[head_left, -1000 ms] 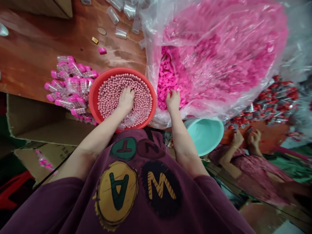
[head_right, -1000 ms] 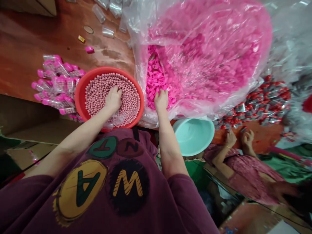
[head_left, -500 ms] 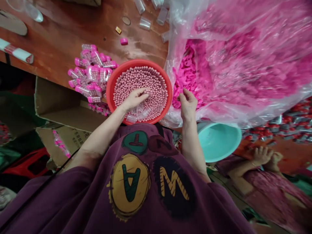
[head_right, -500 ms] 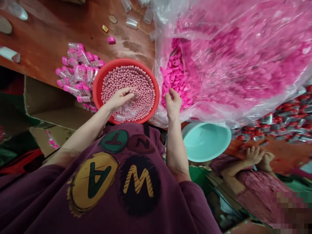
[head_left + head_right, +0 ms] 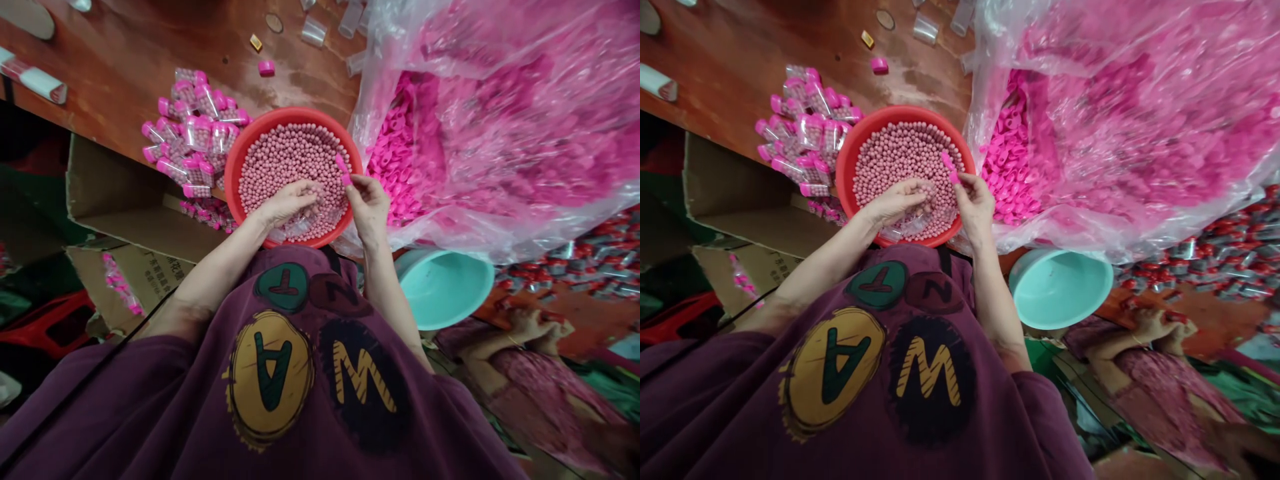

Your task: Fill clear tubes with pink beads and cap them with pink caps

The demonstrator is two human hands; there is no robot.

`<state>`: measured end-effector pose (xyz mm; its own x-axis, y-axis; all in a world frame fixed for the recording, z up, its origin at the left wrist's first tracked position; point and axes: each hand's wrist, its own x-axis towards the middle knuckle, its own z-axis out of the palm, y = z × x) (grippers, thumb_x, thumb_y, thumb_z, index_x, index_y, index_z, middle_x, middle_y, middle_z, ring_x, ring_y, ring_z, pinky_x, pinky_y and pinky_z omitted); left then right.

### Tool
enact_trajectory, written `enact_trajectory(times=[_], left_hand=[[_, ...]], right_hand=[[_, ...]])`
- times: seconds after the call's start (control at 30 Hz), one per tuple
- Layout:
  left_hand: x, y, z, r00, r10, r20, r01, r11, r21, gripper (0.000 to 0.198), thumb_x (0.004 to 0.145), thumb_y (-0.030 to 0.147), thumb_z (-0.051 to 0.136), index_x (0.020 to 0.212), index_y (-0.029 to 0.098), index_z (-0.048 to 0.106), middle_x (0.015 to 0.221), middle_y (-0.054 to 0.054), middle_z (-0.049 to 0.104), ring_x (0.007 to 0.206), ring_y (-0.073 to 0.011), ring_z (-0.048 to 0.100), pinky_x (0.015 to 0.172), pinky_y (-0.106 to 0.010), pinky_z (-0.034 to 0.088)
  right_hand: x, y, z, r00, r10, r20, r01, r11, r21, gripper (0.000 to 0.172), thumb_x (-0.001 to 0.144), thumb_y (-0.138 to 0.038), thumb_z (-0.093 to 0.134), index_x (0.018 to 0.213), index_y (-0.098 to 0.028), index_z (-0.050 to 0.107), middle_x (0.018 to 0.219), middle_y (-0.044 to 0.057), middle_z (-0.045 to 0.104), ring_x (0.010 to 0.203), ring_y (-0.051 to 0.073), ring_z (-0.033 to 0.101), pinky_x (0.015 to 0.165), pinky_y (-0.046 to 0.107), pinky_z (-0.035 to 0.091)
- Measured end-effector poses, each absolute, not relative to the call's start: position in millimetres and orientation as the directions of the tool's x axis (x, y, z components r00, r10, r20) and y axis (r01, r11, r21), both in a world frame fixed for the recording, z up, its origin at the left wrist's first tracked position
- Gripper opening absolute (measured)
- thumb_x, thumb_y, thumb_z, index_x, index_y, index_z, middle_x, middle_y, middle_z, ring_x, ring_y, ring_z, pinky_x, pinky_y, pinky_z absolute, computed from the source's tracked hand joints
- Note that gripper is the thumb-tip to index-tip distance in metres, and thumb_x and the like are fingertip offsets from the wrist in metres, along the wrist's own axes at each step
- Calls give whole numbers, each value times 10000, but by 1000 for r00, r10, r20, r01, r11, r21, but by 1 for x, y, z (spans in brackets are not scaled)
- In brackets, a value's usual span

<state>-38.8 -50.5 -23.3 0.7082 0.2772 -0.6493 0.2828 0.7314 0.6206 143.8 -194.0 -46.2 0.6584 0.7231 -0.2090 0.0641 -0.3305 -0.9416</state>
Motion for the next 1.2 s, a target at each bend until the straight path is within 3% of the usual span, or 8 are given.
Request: enact_trajectory(times=[0.13,0.23,0.43,0.7,0.93,1.07,1.2], left_hand=[[-42,-51,-25,722,272,-636,265,741,617,286,990,151,751,1275,164,743,1107,-59,778,828,-132,763,727,-261,583],[-44,-52,-28,748,280,-602,235,736,635,322,989,211,791,1307,160,777,1131,-83,801,919,-174,787,807,-297,627],[-39,-60,-25,733,346,-585,117,783,610,262,981,342,890,1170,171,830,970,-19,762,800,-100,693,757,-202,587],[-37,-69,-11,680,430,-594,67,770,634,182,993,311,891,1093,170,832,888,16,724,721,-68,639,702,-174,530],[-28,-79,1,612,468,-638,25,795,606,87,1039,245,825,1064,169,791,814,21,701,639,-59,592,627,-168,503],[-31,-78,6,582,453,-676,43,812,581,109,1002,227,862,1017,166,773,768,46,671,601,-42,572,616,-165,488],[-41,-72,13,739,257,-622,194,804,562,188,937,265,924,912,155,774,714,26,683,553,-47,563,530,-186,395]], right_hand=[[124,-177,-33,589,780,-212,66,-308,-949,590,960,-788,739,1220,-263,805,1215,73,859,1096,245,812,1054,481,692],[118,-175,-27,543,823,-165,162,-295,-942,550,1025,-749,686,1232,-258,818,1203,76,852,1132,254,804,1082,493,676],[114,-175,-26,512,856,-76,284,-252,-925,553,1080,-749,618,1195,-261,852,1144,68,857,1088,250,802,1030,460,667],[113,-178,-13,469,883,13,390,-193,-900,450,1127,-638,607,1158,-267,861,1068,72,854,1002,250,794,958,458,676],[101,-185,8,423,906,18,494,-214,-843,431,1172,-503,488,1332,-254,802,1185,122,805,1116,289,762,1061,546,669],[94,-191,7,456,884,-98,368,-288,-884,509,1132,-655,551,1308,-255,813,1222,125,810,1166,298,760,1123,559,654],[93,-181,-7,496,778,-385,-86,-398,-914,691,1045,-856,553,1293,-265,812,1269,97,831,1219,273,778,1131,506,672]])
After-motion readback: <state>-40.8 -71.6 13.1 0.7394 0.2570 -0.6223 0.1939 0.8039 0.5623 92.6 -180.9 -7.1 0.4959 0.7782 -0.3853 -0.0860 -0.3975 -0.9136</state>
